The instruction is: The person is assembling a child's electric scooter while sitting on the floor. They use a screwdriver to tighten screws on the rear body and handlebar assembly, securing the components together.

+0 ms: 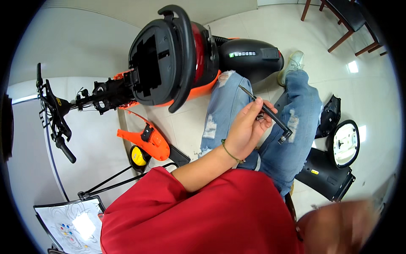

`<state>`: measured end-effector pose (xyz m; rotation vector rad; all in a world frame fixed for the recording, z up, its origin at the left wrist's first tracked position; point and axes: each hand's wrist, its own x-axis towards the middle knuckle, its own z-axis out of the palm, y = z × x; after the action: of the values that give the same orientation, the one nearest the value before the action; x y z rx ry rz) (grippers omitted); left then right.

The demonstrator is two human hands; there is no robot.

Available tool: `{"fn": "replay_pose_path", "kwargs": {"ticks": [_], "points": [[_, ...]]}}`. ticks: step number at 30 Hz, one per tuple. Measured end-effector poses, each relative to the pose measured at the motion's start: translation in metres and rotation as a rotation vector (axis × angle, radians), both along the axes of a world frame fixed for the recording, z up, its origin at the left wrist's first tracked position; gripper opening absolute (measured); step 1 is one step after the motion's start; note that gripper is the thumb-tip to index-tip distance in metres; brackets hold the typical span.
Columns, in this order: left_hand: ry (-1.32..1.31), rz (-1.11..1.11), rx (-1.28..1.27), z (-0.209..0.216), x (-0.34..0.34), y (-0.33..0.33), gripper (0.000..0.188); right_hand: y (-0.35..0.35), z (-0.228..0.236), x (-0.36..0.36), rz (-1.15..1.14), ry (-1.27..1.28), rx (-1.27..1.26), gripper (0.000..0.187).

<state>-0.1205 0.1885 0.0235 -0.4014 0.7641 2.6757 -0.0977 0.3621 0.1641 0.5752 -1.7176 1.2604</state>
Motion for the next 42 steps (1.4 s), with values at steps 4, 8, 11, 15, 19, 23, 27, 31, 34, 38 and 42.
{"fn": "replay_pose_path", "kwargs": {"ticks": [4,8,11,15,19,23,27,31,34,38,42], "points": [[-0.101,0.042,-0.154,-0.016,-0.06,-0.011,0.031,-0.024,-0.086,-0.08,0.012,-0.616,0.396,0.032],[-0.122,0.062,-0.174,-0.038,-0.119,-0.002,0.033,-0.03,-0.147,-0.136,0.462,-1.424,0.025,0.053],[-0.143,0.181,-0.184,-0.048,-0.166,-0.002,0.038,-0.047,-0.179,-0.187,0.405,-1.176,-0.104,0.021],[-0.029,0.355,-0.031,-0.065,-0.22,-0.025,0.028,-0.063,-0.183,-0.278,0.427,-1.17,-0.226,0.017],[0.012,0.549,-0.119,-0.079,-0.248,-0.05,0.025,-0.096,-0.194,-0.333,0.631,-1.124,-0.436,0.018],[-0.008,0.617,-0.122,-0.095,-0.255,-0.06,0.022,-0.095,-0.222,-0.33,0.644,-1.239,-0.483,0.017],[-0.132,0.537,-0.165,-0.101,-0.253,-0.067,0.021,-0.097,-0.224,-0.325,0.674,-1.341,-0.488,0.018],[-0.186,0.536,-0.132,-0.106,-0.256,-0.074,0.023,-0.094,-0.221,-0.331,0.646,-1.309,-0.481,0.023],[-0.111,0.583,-0.001,-0.116,-0.25,-0.078,0.023,-0.089,-0.224,-0.334,0.601,-1.258,-0.482,0.028],[-0.123,0.675,0.02,-0.117,-0.25,-0.078,0.022,-0.085,-0.226,-0.335,0.569,-1.245,-0.39,0.03],[-0.225,0.69,0.031,-0.108,-0.254,-0.077,0.035,-0.088,-0.226,-0.33,0.566,-1.206,-0.327,0.026]]}}
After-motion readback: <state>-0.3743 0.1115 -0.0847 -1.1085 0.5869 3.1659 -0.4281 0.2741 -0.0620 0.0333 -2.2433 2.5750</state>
